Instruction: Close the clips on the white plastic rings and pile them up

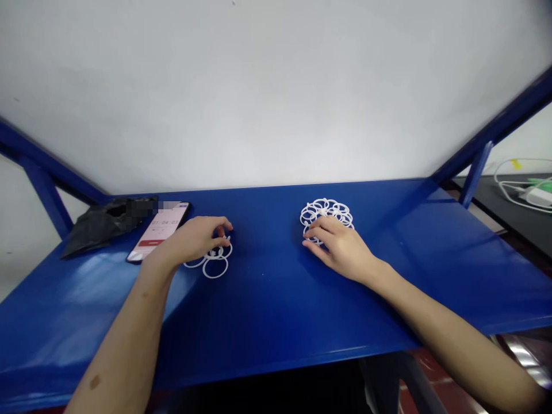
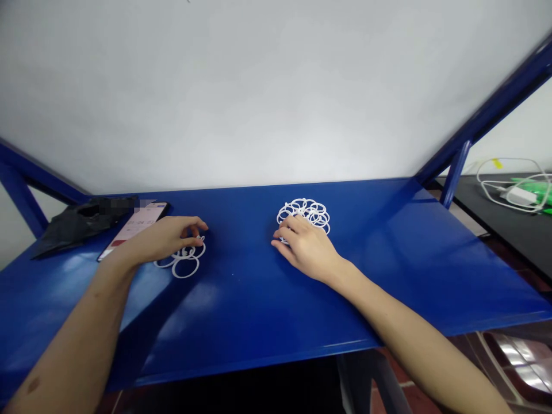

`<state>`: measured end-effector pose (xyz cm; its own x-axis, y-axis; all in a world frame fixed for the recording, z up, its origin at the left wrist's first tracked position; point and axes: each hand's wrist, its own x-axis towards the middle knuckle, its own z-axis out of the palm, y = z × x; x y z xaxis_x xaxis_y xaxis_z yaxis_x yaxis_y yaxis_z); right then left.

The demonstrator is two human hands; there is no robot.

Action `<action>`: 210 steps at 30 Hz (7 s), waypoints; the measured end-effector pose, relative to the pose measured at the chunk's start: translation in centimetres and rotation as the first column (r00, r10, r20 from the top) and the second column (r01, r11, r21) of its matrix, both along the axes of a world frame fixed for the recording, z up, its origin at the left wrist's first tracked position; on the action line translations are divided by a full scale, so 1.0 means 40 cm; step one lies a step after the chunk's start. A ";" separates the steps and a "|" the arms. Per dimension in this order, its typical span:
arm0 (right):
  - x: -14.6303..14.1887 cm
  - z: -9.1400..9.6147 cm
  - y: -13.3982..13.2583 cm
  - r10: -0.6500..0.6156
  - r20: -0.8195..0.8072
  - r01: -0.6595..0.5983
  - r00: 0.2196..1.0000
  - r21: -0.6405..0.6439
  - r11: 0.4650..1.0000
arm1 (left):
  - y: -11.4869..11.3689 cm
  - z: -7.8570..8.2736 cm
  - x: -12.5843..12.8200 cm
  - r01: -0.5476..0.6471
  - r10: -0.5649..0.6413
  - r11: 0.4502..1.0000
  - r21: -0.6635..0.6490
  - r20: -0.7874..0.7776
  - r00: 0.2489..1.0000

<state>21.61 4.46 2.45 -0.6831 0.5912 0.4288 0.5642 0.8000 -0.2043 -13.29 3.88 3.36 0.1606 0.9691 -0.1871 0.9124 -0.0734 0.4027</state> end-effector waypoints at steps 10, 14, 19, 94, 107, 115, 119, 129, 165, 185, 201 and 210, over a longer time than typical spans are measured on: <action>-0.022 -0.017 -0.014 0.084 -0.019 -0.085 0.996 -0.019 0.996 | 0.011 -0.008 0.040 0.028 -0.020 0.930 0.366 -0.026 0.999; -0.029 -0.029 -0.018 0.121 -0.037 -0.121 0.992 0.002 0.993 | -0.001 0.006 0.079 -0.016 0.014 0.884 0.467 0.008 1.000; -0.034 -0.034 -0.021 0.141 -0.054 -0.140 0.989 0.027 0.990 | -0.014 0.002 0.118 0.001 -0.055 0.830 0.558 0.079 0.995; 0.087 0.021 0.074 -0.197 0.181 0.196 0.964 0.025 0.980 | 0.016 -0.077 0.112 0.014 0.013 0.914 0.405 -0.064 0.998; 0.026 -0.005 0.036 -0.059 0.068 0.054 0.996 0.062 0.997 | 0.019 -0.084 0.093 0.016 0.093 0.902 0.431 -0.231 0.969; 0.000 -0.023 0.011 0.067 0.054 -0.069 0.996 0.035 0.997 | 0.008 -0.057 0.107 0.034 0.106 0.861 0.507 -0.244 0.964; -0.017 -0.026 -0.005 0.094 0.015 -0.094 0.995 0.025 0.995 | -0.017 -0.034 0.154 0.092 0.052 0.765 0.637 -0.204 0.978; -0.044 -0.032 -0.044 0.000 -0.372 -0.141 0.928 -0.351 0.926 | -0.095 -0.057 0.292 0.533 -0.467 0.471 0.703 -0.314 0.827; -0.017 -0.016 -0.018 0.218 -0.236 -0.173 0.947 0.195 0.965 | -0.098 -0.051 0.301 0.307 -0.389 0.752 0.583 0.017 0.921; 0.133 0.026 0.117 -0.228 0.241 0.221 0.943 0.056 0.974 | 0.010 -0.055 0.119 -0.327 0.404 0.842 0.430 -0.100 0.909; -0.044 -0.027 -0.043 0.192 -0.288 -0.258 0.938 -0.209 0.943 | -0.076 -0.062 0.274 0.255 -0.324 0.531 0.808 -0.084 0.942; -0.038 -0.046 -0.030 0.075 -0.398 -0.138 0.914 -0.131 0.982 | -0.091 -0.062 0.286 0.274 -0.407 0.664 0.696 0.028 0.913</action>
